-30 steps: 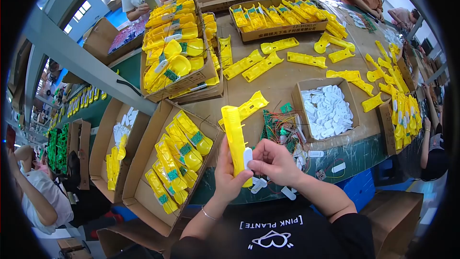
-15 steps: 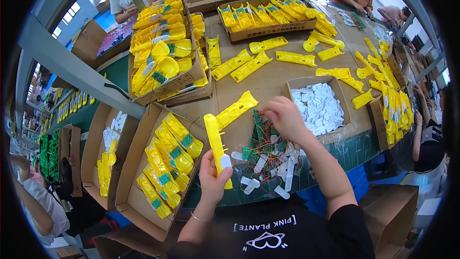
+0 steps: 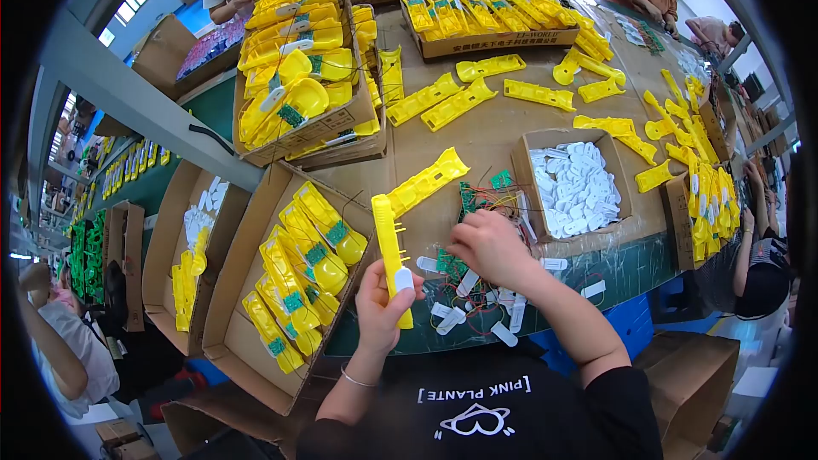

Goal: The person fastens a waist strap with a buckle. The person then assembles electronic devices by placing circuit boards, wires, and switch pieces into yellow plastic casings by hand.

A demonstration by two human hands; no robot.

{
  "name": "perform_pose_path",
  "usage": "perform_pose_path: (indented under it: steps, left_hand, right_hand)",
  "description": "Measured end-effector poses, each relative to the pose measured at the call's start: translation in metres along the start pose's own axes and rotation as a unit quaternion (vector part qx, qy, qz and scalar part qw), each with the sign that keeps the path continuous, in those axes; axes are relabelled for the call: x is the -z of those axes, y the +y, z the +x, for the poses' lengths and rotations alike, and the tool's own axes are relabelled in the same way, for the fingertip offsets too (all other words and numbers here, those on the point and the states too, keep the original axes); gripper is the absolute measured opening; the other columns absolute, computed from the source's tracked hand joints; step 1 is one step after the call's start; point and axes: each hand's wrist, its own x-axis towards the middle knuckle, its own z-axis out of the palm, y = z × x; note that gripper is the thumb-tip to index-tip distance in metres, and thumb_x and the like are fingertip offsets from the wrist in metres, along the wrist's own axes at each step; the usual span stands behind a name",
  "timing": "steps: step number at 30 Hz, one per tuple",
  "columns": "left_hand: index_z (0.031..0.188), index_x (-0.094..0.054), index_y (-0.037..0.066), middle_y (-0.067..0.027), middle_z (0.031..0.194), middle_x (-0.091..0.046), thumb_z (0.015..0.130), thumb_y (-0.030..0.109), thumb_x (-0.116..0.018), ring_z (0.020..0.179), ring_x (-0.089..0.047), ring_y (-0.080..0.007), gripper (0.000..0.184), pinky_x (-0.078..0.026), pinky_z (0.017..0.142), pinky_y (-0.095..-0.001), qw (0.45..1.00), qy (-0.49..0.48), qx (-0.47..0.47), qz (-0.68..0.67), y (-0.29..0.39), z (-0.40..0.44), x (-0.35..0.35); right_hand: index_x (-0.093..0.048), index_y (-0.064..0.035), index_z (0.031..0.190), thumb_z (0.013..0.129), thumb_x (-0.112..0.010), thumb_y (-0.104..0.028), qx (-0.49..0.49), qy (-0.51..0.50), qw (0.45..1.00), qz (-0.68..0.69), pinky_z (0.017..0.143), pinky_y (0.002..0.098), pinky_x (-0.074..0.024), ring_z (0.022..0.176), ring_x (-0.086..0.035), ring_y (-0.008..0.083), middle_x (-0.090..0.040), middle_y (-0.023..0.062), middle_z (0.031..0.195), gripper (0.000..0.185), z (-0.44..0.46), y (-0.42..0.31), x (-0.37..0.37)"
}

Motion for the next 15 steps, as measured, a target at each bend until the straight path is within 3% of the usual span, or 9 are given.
perform_pose_path:
  steps: [2,3,7,9,11,13,15]
  left_hand:
    - [0.115,-0.040,0.001,-0.0112,0.093,-0.057,0.076,0.000,-0.059,0.082,-0.058,-0.0160,0.044,-0.050,0.074,-0.0287,1.000,-0.022,0.001,-0.011,-0.006,0.003,0.003]
    - [0.116,-0.040,0.001,-0.0112,0.094,-0.057,0.075,-0.002,-0.059,0.082,-0.058,-0.0161,0.044,-0.049,0.074,-0.0291,1.000,-0.017,0.000,-0.007,-0.006,0.002,0.000]
    - [0.115,-0.042,-0.001,-0.0112,0.089,-0.057,0.069,0.000,-0.057,0.078,-0.057,-0.0184,0.048,-0.048,0.073,-0.0311,0.999,0.033,-0.019,0.033,0.006,-0.005,-0.002]
    - [0.115,-0.041,-0.001,-0.0110,0.090,-0.057,0.070,0.000,-0.057,0.079,-0.057,-0.0184,0.048,-0.048,0.074,-0.0313,0.998,0.038,-0.032,0.033,0.015,-0.006,0.003]
    - [0.116,-0.041,-0.001,-0.0108,0.091,-0.057,0.070,0.001,-0.057,0.081,-0.057,-0.0184,0.049,-0.047,0.076,-0.0314,0.999,0.038,-0.027,0.028,0.018,-0.008,0.003]
    - [0.117,-0.041,-0.001,-0.0109,0.090,-0.057,0.070,0.001,-0.056,0.080,-0.057,-0.0186,0.048,-0.046,0.079,-0.0318,0.997,0.024,-0.067,0.013,0.022,-0.006,-0.001]
    - [0.117,-0.041,0.000,-0.0106,0.091,-0.057,0.071,0.003,-0.058,0.081,-0.057,-0.0186,0.049,-0.046,0.079,-0.0321,0.997,0.016,-0.072,0.016,0.025,0.001,-0.004]
  right_hand:
    - [-0.058,-0.0082,0.069,0.061,-0.067,-0.018,0.018,0.034,0.991,-0.129,0.071,0.0363,-0.0390,0.083,-0.048,0.0254,-0.050,0.0075,0.081,0.016,0.002,-0.002,-0.022]
    - [-0.057,-0.0095,0.070,0.061,-0.064,-0.018,0.027,-0.039,0.983,-0.176,0.073,0.0367,-0.0378,0.086,-0.047,0.0253,-0.049,0.0085,0.083,0.014,0.003,-0.003,-0.028]
    - [-0.057,-0.0090,0.071,0.062,-0.066,-0.012,0.099,0.007,0.995,-0.033,0.071,0.0363,-0.0397,0.082,-0.050,0.0245,-0.051,0.0069,0.078,0.013,0.010,-0.005,-0.002]
    - [-0.056,-0.0064,0.071,0.061,-0.068,-0.004,0.099,0.058,0.978,0.175,0.065,0.0351,-0.0433,0.075,-0.055,0.0248,-0.055,0.0083,0.075,0.016,0.008,-0.007,0.024]
    - [-0.055,-0.0044,0.071,0.061,-0.068,0.001,0.069,0.189,0.971,0.128,0.060,0.0331,-0.0452,0.069,-0.057,0.0250,-0.057,0.0093,0.073,0.017,0.007,-0.012,0.045]
    - [-0.055,-0.0034,0.071,0.063,-0.067,0.003,0.082,0.206,0.970,0.100,0.061,0.0315,-0.0446,0.069,-0.056,0.0248,-0.056,0.0093,0.073,0.016,0.006,-0.004,0.042]
    - [-0.055,-0.0033,0.071,0.063,-0.066,0.005,0.087,0.351,0.929,0.082,0.061,0.0306,-0.0448,0.069,-0.056,0.0242,-0.057,0.0099,0.074,0.016,0.008,-0.004,0.059]
